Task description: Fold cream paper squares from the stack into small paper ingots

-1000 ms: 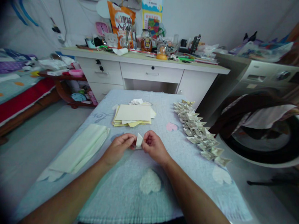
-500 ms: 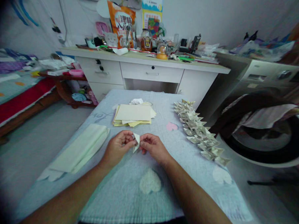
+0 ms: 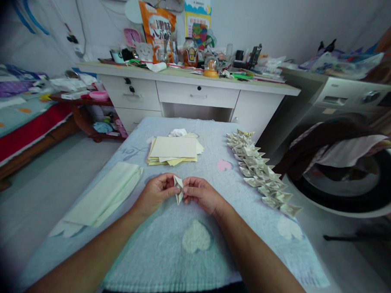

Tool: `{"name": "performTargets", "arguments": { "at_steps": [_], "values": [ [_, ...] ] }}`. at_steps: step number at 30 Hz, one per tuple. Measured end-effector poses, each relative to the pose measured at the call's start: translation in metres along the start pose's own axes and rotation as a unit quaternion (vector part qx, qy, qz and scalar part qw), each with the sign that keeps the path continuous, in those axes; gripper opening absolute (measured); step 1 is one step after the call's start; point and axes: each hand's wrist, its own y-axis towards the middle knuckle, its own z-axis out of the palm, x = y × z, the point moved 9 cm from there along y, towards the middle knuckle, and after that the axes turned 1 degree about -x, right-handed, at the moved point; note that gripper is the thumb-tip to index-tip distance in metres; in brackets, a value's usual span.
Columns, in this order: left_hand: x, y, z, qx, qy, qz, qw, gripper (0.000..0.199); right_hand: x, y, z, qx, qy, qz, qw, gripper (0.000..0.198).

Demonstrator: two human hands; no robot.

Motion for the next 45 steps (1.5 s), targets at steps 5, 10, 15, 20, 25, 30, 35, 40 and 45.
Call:
{"name": "performTargets", "arguments": {
  "at_steps": [5, 10, 15, 20, 25, 30, 35, 40, 45],
  "values": [
    [0.001, -0.001, 0.005, 0.016, -0.060, -0.016, 0.998, 0.041, -0.002, -0.001, 0.002, 0.010, 0.003, 0.014, 1.000, 0.025],
    [-0.001, -0.003, 0.013, 0.041, -0.083, -0.030, 0.995, 0.042, -0.005, 0.000, 0.000, -0.001, 0.013, 0.021, 1.000, 0.027],
    [-0.003, -0.003, 0.010, 0.030, -0.073, -0.029, 0.996, 0.041, -0.006, 0.000, 0.000, 0.005, 0.003, 0.025, 1.000, 0.027],
    [-0.004, -0.003, 0.010, 0.023, -0.050, -0.027, 0.998, 0.039, -0.005, -0.001, 0.000, 0.008, 0.015, 0.030, 0.999, 0.025],
    [-0.006, -0.003, 0.011, 0.022, -0.029, -0.024, 0.999, 0.038, -0.004, -0.002, 0.001, 0.016, 0.014, 0.035, 0.999, 0.024],
    [-0.008, -0.003, 0.013, 0.032, -0.033, -0.021, 0.999, 0.038, -0.007, -0.001, 0.002, 0.020, 0.023, 0.039, 0.999, 0.022],
    [-0.008, -0.005, 0.021, 0.085, -0.088, -0.027, 0.992, 0.044, -0.007, 0.000, 0.003, 0.018, 0.031, 0.038, 0.999, 0.022],
    [-0.004, -0.004, 0.014, 0.068, -0.037, -0.011, 0.997, 0.043, -0.006, 0.000, 0.000, 0.003, 0.015, 0.036, 0.999, 0.020],
    [-0.002, -0.004, 0.008, 0.051, -0.020, -0.017, 0.998, 0.041, -0.002, -0.001, -0.002, 0.003, -0.027, 0.013, 1.000, 0.022]
  ]
}}
